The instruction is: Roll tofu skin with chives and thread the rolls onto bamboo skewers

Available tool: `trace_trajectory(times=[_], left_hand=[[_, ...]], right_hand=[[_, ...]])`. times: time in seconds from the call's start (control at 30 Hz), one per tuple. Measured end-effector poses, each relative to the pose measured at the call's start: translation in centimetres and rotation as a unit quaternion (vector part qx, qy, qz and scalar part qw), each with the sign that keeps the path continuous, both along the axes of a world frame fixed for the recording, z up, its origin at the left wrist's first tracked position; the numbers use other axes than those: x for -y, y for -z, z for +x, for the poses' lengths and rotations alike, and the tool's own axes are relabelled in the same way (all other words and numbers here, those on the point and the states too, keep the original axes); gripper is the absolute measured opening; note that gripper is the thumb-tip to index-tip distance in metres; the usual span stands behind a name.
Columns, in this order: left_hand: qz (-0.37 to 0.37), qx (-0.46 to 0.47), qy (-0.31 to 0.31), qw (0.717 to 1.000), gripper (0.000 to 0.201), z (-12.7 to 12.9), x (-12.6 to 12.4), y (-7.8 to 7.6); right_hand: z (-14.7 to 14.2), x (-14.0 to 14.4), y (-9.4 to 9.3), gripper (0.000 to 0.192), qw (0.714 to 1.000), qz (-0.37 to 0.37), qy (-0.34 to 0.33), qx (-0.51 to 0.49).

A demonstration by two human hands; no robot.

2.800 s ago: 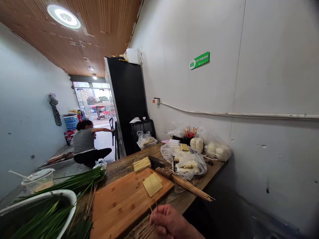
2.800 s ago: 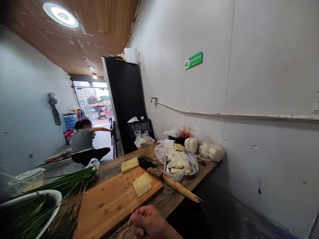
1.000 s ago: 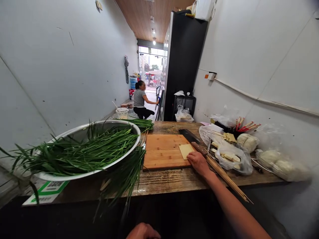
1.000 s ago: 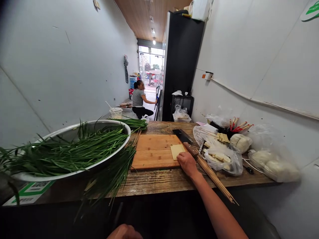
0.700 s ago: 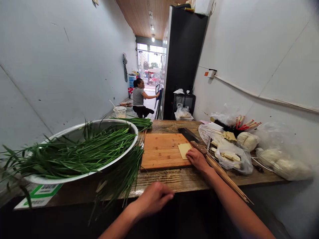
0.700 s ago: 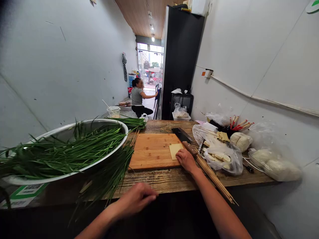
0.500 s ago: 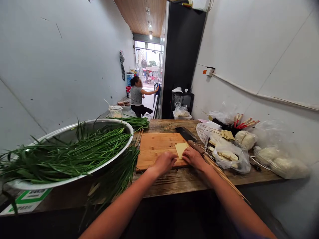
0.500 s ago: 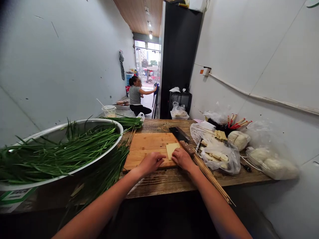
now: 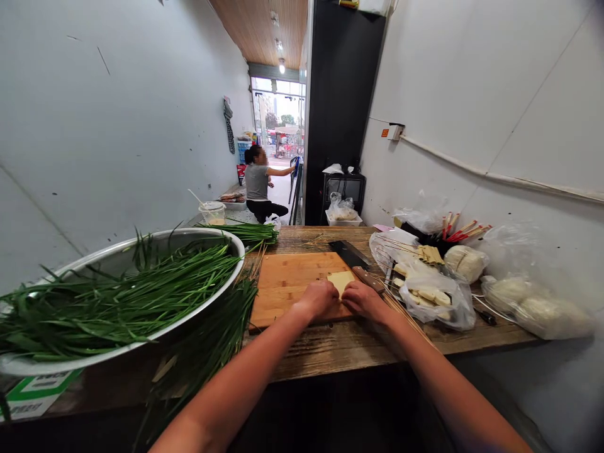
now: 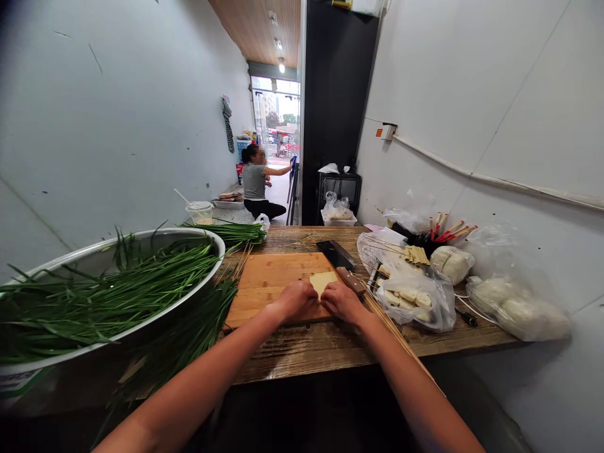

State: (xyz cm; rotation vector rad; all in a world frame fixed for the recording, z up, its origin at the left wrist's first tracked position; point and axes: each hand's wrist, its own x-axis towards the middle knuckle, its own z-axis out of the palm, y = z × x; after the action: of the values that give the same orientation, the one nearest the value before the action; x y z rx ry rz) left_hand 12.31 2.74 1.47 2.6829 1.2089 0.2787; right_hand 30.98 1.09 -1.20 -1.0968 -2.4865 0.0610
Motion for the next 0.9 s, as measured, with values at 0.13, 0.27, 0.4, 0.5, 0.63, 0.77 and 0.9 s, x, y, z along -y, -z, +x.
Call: trace_trajectory(times=[0.13,0.27,0.4,0.5,0.63,0.77,0.9], left_hand=[[-0.046,0.062,-0.007,0.997,0.027,0.4,-1.1,0.5],[-0.077,0.123,-0.041,0.989,0.024,0.9,-2.1,0.9],[-0.088,0.177,-0.059,0.978,0.021,1.3,-3.1,0.4],[-0.116,0.219,-0.079,0.966,0.023,1.1,-4.3,-0.5],[-0.113,0.358,-0.137,0.917,0.029,-0.9,-6.1,-3.0],[-0.072,0.452,-0.151,0.876,0.033,-4.7,-6.7,-6.4],[0.032,0.293,-0.133,0.946,0.018,-8.3,-4.0,-6.9]], right_hand=[[0.0,-0.2,0.5,0.024,0.999,-0.002,0.019,-0.047],[0.2,-0.2,1.1,0.017,0.996,0.004,0.036,-0.083],[0.7,-0.9,1.1,0.017,0.99,0.047,0.1,-0.091],[0.5,-2.6,-0.7,0.02,0.982,0.05,0.159,-0.09],[-2.1,-5.9,-6.1,0.02,0.976,0.017,0.216,-0.023],[-6.7,-7.7,-11.4,0.024,0.977,0.045,0.209,0.014],[-10.7,-5.7,-10.7,0.029,0.976,0.136,0.153,0.07]])
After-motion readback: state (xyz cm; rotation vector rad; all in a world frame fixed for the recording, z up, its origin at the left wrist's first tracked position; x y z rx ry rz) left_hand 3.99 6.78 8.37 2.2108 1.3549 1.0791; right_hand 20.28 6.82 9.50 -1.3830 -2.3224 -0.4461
